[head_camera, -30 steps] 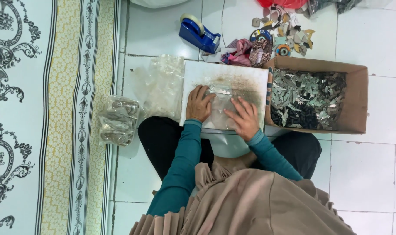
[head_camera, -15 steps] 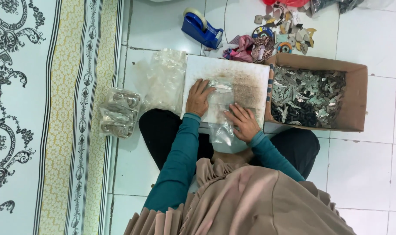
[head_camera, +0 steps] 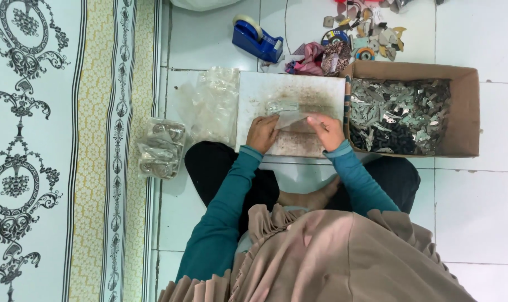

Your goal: Packaging small metal components into plastic bags while sitting on the floor.

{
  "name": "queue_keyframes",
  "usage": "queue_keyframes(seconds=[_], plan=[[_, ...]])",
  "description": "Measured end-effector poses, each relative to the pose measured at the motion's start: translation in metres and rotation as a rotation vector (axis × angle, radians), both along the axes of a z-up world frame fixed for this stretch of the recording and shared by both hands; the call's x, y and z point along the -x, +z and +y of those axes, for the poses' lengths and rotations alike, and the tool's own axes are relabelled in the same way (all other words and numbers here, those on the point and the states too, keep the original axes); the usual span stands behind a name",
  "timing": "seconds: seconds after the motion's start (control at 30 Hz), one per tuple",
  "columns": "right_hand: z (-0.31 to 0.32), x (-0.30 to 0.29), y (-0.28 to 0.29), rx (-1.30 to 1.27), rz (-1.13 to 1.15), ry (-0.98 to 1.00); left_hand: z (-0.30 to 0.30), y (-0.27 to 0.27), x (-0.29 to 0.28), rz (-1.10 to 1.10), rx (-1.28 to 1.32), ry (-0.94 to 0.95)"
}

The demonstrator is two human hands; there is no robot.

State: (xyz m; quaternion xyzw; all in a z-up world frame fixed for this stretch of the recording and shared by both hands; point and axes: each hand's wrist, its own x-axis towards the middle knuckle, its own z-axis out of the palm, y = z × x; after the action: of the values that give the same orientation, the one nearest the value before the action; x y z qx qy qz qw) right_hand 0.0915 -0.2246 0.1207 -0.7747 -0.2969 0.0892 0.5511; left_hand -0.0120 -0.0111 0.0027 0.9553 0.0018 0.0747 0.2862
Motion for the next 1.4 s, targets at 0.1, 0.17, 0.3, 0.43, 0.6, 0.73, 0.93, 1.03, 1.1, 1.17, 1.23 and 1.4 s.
queue_keyframes(seconds=[0.1, 0.17, 0.3, 0.43, 0.6, 0.73, 0.93, 1.03, 1.1, 1.17, 1.23, 1.4], plan=[[-0.012, 0.004, -0.022, -0.031, 0.054, 0.028, 0.003, 0.010, 0.006, -0.050, 0.013, 0.093], [-0.028, 0.019, -0.045, -0.006, 0.075, 0.043, 0.001, 0.008, 0.025, -0.072, 0.001, 0.116], [-0.031, 0.047, -0.035, 0.032, 0.148, 0.073, -0.010, 0.005, 0.045, -0.064, -0.009, -0.006], [-0.021, 0.052, -0.003, -0.014, 0.127, 0.130, -0.032, 0.016, 0.048, -0.073, 0.119, -0.026], [-0.018, 0.031, -0.062, 0.062, 0.275, -0.019, -0.046, 0.040, 0.052, -0.037, 0.562, 0.246], [-0.010, 0.013, -0.111, 0.201, 0.374, -0.193, -0.049, 0.058, 0.047, -0.047, 0.728, 0.537], [0.006, 0.018, -0.079, 0.298, 0.382, -0.265, -0.046, 0.033, 0.040, 0.003, 0.694, 0.662], [0.003, 0.028, -0.084, 0.219, 0.335, -0.275, -0.049, 0.031, 0.043, 0.003, 0.695, 0.687], [0.003, 0.037, -0.075, 0.162, 0.320, -0.270, -0.049, 0.032, 0.046, 0.035, 0.702, 0.697], [0.000, 0.046, -0.077, 0.108, 0.308, -0.267, -0.046, 0.031, 0.051, 0.072, 0.709, 0.708], [-0.005, 0.052, -0.086, 0.121, 0.260, -0.301, -0.042, 0.030, 0.054, 0.109, 0.665, 0.643], [-0.003, 0.061, -0.086, 0.255, 0.016, -0.314, -0.046, 0.035, 0.061, 0.158, 0.336, 0.621]])
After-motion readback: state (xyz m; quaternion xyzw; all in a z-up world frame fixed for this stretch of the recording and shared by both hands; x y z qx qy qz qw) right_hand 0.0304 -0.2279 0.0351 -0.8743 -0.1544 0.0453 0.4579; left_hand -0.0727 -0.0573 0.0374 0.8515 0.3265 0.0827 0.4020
